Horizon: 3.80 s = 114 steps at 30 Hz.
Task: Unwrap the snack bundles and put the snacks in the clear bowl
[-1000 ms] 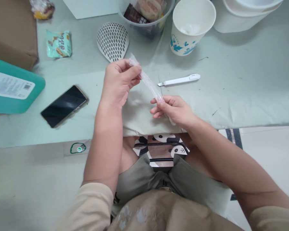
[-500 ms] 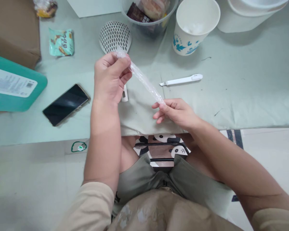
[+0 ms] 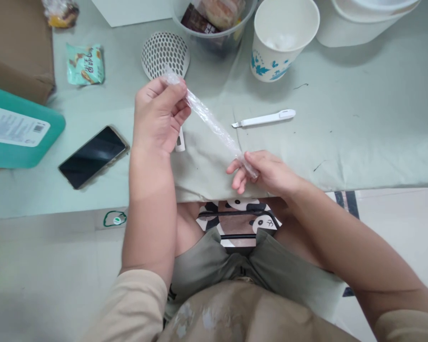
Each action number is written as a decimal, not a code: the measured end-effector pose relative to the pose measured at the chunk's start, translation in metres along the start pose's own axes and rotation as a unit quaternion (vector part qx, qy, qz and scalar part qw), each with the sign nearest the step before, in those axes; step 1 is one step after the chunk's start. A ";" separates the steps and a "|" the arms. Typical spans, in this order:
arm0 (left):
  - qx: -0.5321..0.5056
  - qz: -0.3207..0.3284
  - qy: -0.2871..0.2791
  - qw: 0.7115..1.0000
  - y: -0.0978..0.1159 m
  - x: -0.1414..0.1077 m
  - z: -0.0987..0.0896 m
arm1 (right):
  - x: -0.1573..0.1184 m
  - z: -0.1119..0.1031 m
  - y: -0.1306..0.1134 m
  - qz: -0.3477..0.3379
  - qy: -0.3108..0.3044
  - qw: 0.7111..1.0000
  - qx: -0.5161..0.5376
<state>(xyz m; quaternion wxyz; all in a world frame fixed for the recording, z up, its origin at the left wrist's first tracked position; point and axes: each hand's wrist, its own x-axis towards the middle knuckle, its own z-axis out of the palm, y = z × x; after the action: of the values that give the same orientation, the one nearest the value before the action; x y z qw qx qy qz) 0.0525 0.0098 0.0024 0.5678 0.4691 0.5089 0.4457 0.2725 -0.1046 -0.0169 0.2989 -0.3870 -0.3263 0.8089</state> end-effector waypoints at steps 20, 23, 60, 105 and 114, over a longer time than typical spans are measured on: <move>-0.026 -0.034 0.031 0.999 0.002 -0.001 0.000 | -0.003 0.003 0.000 0.020 -0.033 0.999 -0.004; -0.039 -0.051 0.056 0.996 0.006 -0.001 0.004 | -0.004 0.004 -0.002 0.023 -0.034 0.999 -0.012; 0.170 0.041 -0.345 0.922 0.023 -0.047 0.057 | -0.006 -0.041 -0.004 -0.245 0.174 0.934 -0.191; 0.093 0.004 -0.320 0.943 0.010 -0.037 0.054 | 0.000 -0.024 0.004 -0.244 0.194 0.878 -0.363; 0.144 0.050 -0.304 0.940 0.007 -0.036 0.056 | -0.001 -0.021 0.002 -0.225 0.176 0.912 -0.294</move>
<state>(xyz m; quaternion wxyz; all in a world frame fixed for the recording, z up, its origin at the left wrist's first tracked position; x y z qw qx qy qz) 0.1054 -0.0292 0.0175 0.5993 0.6837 0.3465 0.2312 0.2899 -0.1004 -0.0282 0.3980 -0.5099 -0.5698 0.5069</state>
